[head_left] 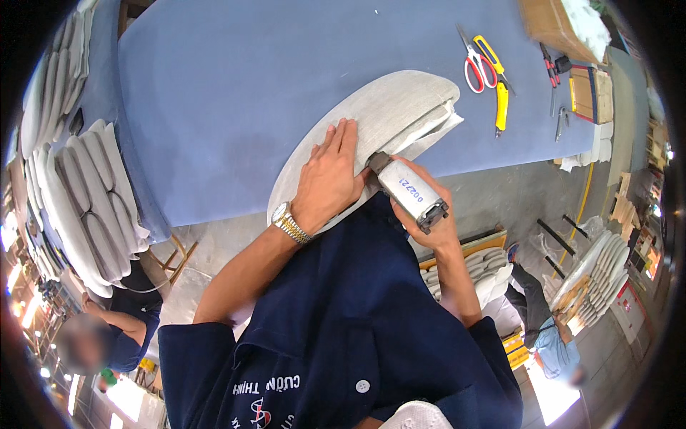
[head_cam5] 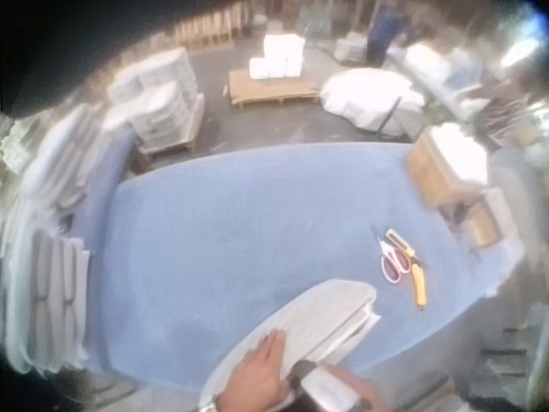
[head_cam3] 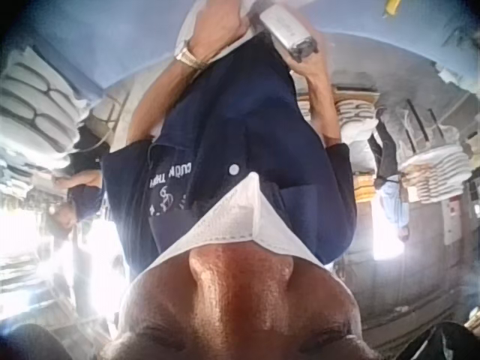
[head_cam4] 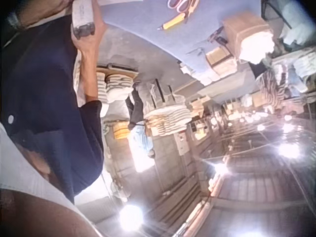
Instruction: The person staples fabric onto cushion cores using a pneumatic staple gun, trims excess fabric with a utility knife, and stacks the finished cushions. They handle multiple cushion cores and fabric pieces throughout the process.
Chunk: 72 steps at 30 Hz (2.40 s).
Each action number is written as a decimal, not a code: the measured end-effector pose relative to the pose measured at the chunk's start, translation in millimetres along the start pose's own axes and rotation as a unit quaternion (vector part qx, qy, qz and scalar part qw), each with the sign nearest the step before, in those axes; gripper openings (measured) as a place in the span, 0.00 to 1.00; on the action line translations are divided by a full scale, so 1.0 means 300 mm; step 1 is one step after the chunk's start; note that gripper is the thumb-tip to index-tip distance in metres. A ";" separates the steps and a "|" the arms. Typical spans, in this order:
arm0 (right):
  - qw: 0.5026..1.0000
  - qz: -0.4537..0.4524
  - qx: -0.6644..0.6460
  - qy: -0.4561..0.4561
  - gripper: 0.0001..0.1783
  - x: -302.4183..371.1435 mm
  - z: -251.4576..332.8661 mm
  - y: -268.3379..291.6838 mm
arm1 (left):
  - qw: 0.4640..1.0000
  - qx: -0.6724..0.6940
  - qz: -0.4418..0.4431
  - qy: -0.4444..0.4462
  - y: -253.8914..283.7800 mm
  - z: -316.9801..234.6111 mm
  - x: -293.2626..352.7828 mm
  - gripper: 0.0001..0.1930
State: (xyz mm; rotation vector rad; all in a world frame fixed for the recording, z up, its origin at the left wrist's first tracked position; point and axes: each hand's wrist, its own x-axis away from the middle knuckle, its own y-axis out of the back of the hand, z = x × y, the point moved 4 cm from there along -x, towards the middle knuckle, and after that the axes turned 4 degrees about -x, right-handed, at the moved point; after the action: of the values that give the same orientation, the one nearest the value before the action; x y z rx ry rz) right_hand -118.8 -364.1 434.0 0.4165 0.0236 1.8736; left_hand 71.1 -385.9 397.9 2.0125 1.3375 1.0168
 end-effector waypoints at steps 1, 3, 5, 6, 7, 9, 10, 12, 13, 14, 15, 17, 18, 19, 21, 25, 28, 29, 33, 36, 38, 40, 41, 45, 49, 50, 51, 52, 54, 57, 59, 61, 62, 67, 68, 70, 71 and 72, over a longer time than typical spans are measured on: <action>1.000 -0.002 -0.001 0.012 0.33 0.003 -0.004 0.000 | 1.000 0.000 0.001 0.001 0.000 0.001 0.001 0.44; 1.000 0.004 0.010 0.023 0.34 0.013 -0.009 0.001 | 1.000 -0.001 0.001 0.002 -0.001 0.003 0.002 0.44; 0.999 0.016 0.018 0.021 0.35 0.024 -0.007 0.003 | 1.000 -0.003 0.001 -0.001 -0.001 0.005 0.000 0.44; 0.999 0.021 0.022 0.011 0.35 0.032 -0.008 0.005 | 1.000 -0.003 -0.002 -0.002 -0.005 0.006 0.002 0.44; 0.999 0.027 0.026 0.002 0.35 0.035 -0.009 0.005 | 1.000 -0.003 -0.004 -0.004 -0.010 0.007 0.005 0.44; 0.999 0.031 0.032 0.009 0.35 0.030 0.003 0.001 | 1.000 -0.001 -0.006 -0.005 -0.015 0.007 0.010 0.43; 0.999 0.033 0.036 0.010 0.35 0.026 0.011 -0.004 | 1.000 0.001 -0.005 -0.004 -0.014 0.004 0.013 0.43; 0.999 0.030 0.026 -0.011 0.35 0.001 0.033 -0.015 | 1.000 0.001 -0.005 0.001 -0.014 0.000 0.011 0.42; 0.999 0.029 0.021 -0.022 0.35 -0.005 0.038 -0.023 | 1.000 -0.002 -0.008 0.004 -0.016 0.001 0.004 0.42; 0.999 0.024 0.020 -0.033 0.35 -0.002 0.033 -0.030 | 1.000 -0.005 -0.010 0.008 -0.019 0.005 -0.001 0.43; 0.999 0.016 0.018 -0.039 0.35 0.004 0.029 -0.037 | 1.000 -0.003 -0.011 0.006 -0.019 0.008 -0.004 0.43; 0.999 -0.002 0.023 -0.027 0.36 0.021 0.017 -0.050 | 1.000 -0.001 -0.014 0.003 -0.019 0.011 0.000 0.43; 0.999 -0.018 0.031 -0.006 0.36 0.028 0.004 -0.053 | 1.000 0.005 -0.016 0.000 -0.015 0.008 0.000 0.43; 0.999 -0.033 0.039 0.014 0.37 0.033 -0.005 -0.054 | 1.000 0.012 -0.019 -0.002 -0.009 0.004 0.004 0.42; 0.998 -0.034 0.049 0.031 0.37 0.045 -0.017 -0.055 | 1.000 0.020 -0.023 -0.007 -0.002 0.001 0.007 0.42; 0.998 -0.004 0.054 0.010 0.38 0.060 0.008 -0.055 | 0.999 0.026 -0.024 -0.007 -0.002 0.008 0.008 0.41; 0.999 -0.001 0.052 0.017 0.37 0.056 0.031 -0.061 | 1.000 0.012 -0.026 -0.011 -0.017 0.014 0.017 0.40; 0.999 0.009 0.048 -0.003 0.36 0.046 0.043 -0.063 | 0.999 0.005 -0.028 -0.015 -0.022 0.014 0.020 0.39; 0.999 -0.002 0.024 -0.028 0.35 0.033 0.056 -0.088 | 0.998 -0.010 -0.048 -0.030 -0.015 0.002 0.006 0.35; 1.000 -0.008 0.011 0.005 0.35 0.032 0.024 -0.087 | 0.997 -0.040 -0.043 -0.043 -0.006 -0.002 0.000 0.35; 1.000 -0.003 -0.005 0.013 0.34 0.021 0.029 -0.075 | 0.996 -0.063 -0.036 -0.049 0.003 -0.001 -0.006 0.40; 1.000 -0.001 -0.029 0.009 0.31 -0.001 0.047 -0.054 | 0.996 -0.057 -0.043 -0.061 0.032 -0.024 -0.024 0.40; 0.999 -0.012 -0.035 0.014 0.32 -0.013 0.051 -0.039 | 0.995 -0.054 -0.046 -0.066 0.048 -0.037 -0.034 0.40; 0.999 -0.042 -0.027 -0.004 0.31 -0.043 0.049 0.019 | 0.989 -0.051 -0.091 -0.107 0.073 -0.091 -0.081 0.40; 0.999 -0.032 0.008 -0.038 0.31 -0.036 0.023 0.030 | 0.990 0.023 -0.013 -0.140 0.073 -0.077 -0.054 0.42; 0.999 -0.027 0.013 -0.026 0.31 -0.031 0.015 0.031 | 0.981 0.073 0.015 -0.180 0.087 -0.042 -0.047 0.41; 1.000 -0.020 0.016 -0.016 0.32 -0.023 0.009 0.018 | 0.967 0.124 0.044 -0.216 0.105 0.004 -0.033 0.40; 0.999 -0.024 0.001 -0.025 0.32 -0.008 -0.001 0.004 | 0.961 0.217 0.074 -0.156 0.108 0.088 -0.040 0.38; 0.999 -0.033 -0.019 -0.033 0.33 0.012 -0.018 -0.018 | 0.912 0.389 0.125 -0.038 0.071 0.263 -0.083 0.35; 0.999 -0.026 -0.005 -0.027 0.33 0.017 -0.019 -0.016 | 0.948 0.287 0.131 0.040 -0.013 0.361 -0.101 0.36; 1.000 -0.017 0.009 -0.019 0.32 0.001 -0.011 -0.009 | 0.955 0.267 0.126 0.029 -0.071 0.296 -0.092 0.36; 1.000 -0.015 0.010 -0.013 0.32 0.003 -0.011 -0.005 | 0.960 0.248 0.131 0.006 -0.092 0.238 -0.061 0.37; 1.000 -0.015 0.006 -0.005 0.32 0.005 -0.013 -0.005 | 0.962 0.239 0.133 -0.010 -0.087 0.225 -0.049 0.37; 0.993 -0.047 0.028 0.107 0.33 0.009 -0.034 -0.012 | 0.985 0.124 0.116 -0.040 -0.011 0.099 0.017 0.41; 0.993 -0.050 0.026 0.103 0.33 0.013 -0.038 -0.017 | 0.989 0.090 0.113 -0.037 0.005 0.069 0.029 0.42; 0.994 -0.052 0.023 0.096 0.34 0.023 -0.038 -0.023 | 0.993 0.046 0.106 -0.021 0.010 0.038 0.034 0.44; 0.994 -0.054 0.025 0.092 0.34 0.029 -0.048 -0.024 | 0.994 0.035 0.104 -0.007 0.006 0.030 0.032 0.45; 0.994 -0.060 0.026 0.089 0.34 0.034 -0.060 -0.026 | 0.994 0.021 0.103 0.005 0.007 0.026 0.029 0.46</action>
State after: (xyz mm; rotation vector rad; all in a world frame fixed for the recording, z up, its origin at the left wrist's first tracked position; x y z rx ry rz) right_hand -119.9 -348.7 418.3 0.2770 0.2127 1.7891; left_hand 80.6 -378.7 397.4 2.2151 1.1830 1.0972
